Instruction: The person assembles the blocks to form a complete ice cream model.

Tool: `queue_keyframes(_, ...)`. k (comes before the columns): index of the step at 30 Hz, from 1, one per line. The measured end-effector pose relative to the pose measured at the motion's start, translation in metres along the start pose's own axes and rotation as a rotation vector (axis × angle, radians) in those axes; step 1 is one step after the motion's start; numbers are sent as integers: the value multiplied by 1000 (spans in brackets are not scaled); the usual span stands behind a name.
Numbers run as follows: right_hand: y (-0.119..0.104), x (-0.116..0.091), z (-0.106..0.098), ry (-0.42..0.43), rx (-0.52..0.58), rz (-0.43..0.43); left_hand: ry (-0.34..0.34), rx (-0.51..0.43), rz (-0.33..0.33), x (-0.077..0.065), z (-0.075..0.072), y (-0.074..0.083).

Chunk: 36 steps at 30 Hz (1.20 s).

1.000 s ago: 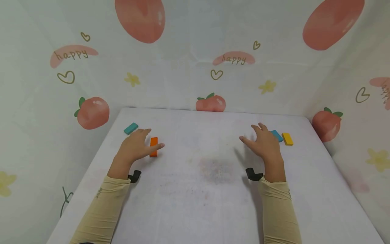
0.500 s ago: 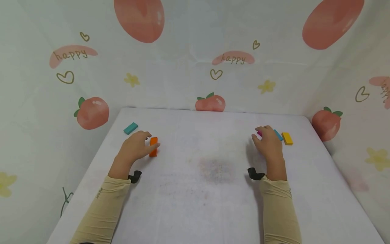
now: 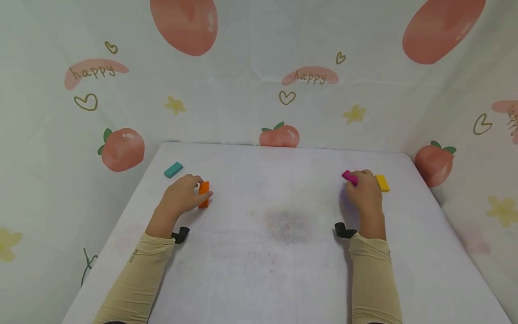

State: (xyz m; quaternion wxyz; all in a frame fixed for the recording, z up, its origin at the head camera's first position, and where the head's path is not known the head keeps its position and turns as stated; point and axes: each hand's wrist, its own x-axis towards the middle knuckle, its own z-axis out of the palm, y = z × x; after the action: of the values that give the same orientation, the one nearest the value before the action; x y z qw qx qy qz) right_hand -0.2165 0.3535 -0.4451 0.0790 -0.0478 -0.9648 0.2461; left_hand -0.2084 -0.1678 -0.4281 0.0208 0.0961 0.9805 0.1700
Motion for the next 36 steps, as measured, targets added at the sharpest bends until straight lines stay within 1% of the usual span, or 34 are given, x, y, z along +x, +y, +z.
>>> queue_keyframes(6,9,2,2,1,5,36,-5,-11,7,1,3,0)
queue_keyframes(13,18,4,6,6,14,13,-31,-47,6,1,5,3)
queue_keyframes(15,19,4,6,-4,23,7,-34,-51,3,1,7,3)
queue_keyframes(22,20,6,8,-65,10,47,-46,-24,-8,3,12,4)
queue_keyframes(28,22,6,9,-86,3,62,-58,-57,-9,1,10,6)
queue_keyframes(32,24,6,9,-77,7,57,-76,-61,-25,1,9,7)
queue_keyframes(36,25,5,9,-73,22,66,-99,-66,-57,3,10,8)
